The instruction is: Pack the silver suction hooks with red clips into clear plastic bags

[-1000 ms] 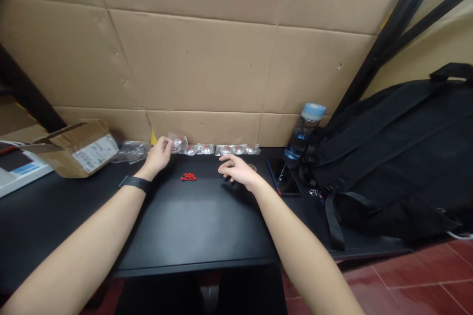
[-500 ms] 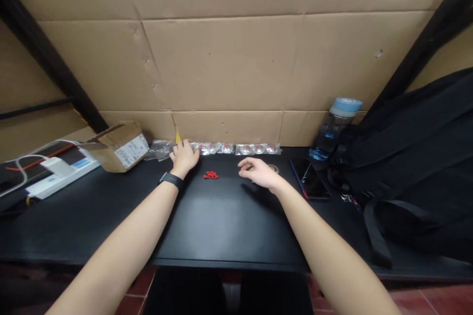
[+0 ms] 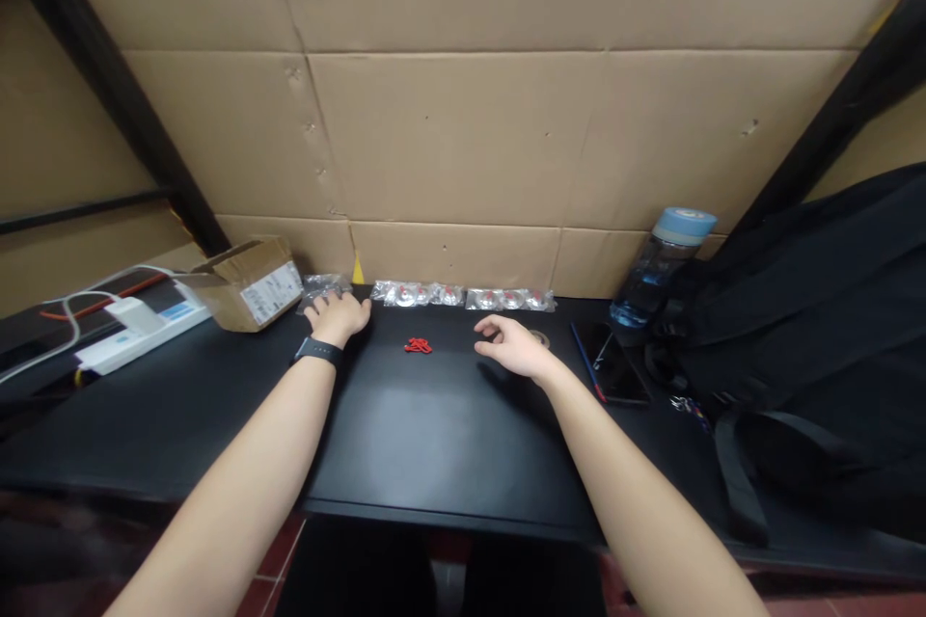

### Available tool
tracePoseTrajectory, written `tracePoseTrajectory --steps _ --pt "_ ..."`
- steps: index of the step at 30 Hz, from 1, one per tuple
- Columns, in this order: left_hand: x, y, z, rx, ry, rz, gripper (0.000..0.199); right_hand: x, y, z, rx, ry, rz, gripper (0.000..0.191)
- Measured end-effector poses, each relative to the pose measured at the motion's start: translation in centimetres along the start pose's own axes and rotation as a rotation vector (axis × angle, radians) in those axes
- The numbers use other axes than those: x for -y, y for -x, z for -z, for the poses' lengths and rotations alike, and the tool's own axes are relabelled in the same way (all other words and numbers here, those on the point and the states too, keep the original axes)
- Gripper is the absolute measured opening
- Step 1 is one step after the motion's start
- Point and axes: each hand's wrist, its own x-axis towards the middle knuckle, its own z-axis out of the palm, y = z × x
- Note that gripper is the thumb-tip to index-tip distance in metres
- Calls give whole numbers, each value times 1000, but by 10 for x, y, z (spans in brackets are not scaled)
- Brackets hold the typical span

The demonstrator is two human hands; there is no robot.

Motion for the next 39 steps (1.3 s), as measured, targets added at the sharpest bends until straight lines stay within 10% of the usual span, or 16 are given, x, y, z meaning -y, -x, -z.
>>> tracePoseTrajectory --steps 10,18,29,39 --pt "14 -5 9 -16 60 67 52 5 3 4 49 18 -13 32" --pt "6 7 41 -605 274 -112 53 3 2 7 8 -26 -3 35" --pt "4 2 41 -649 415 -327 53 -4 -3 15 -112 59 59 30" --pt "-88 85 15 -25 394 -1319 18 -18 0 49 -284 622 -184 42"
